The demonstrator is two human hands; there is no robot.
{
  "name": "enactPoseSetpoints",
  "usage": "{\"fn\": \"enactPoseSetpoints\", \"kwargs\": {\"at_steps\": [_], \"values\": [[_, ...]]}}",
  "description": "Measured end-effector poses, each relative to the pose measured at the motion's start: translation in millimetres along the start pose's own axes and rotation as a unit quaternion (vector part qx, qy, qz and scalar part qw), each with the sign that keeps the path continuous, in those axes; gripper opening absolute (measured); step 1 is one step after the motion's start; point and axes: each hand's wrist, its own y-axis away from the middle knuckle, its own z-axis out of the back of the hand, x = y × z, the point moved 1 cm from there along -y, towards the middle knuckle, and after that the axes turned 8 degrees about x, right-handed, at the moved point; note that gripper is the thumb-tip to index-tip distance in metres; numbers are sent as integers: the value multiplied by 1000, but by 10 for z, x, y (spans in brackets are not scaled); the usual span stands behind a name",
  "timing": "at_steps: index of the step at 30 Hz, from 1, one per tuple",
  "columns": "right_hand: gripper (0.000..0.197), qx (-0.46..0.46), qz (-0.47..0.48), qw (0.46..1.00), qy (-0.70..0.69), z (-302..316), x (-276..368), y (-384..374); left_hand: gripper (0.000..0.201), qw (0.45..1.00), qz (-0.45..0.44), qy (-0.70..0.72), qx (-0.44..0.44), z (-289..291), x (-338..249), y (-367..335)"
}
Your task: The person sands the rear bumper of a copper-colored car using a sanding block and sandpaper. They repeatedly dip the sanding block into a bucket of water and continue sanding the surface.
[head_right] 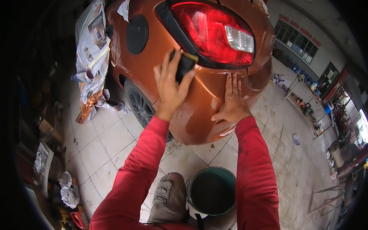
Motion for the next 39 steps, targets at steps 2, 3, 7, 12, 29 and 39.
{"fn": "enactPoseSetpoints", "kwargs": {"at_steps": [2,3,7,12,29,39], "values": [[177,9,-1,1000,-4,-19,64,24,64,1000,-3,-10,-20,-20,31,36],[178,2,-6,1000,-1,65,40,21,64,1000,-4,-11,-17,-105,100,318],[174,14,-19,999,-45,121,90,44,65,998,-36,-44,-39,-185,375,1144],[174,41,-24,998,-38,59,141,19,65,999,14,-12,-39,26,134,-8],[167,40,-47,997,-39,126,96,137,68,988,-104,-100,50,-133,89,818],[163,18,-42,998,-49,63,69,178,64,985,-123,-86,81,-262,-53,1112]]}}
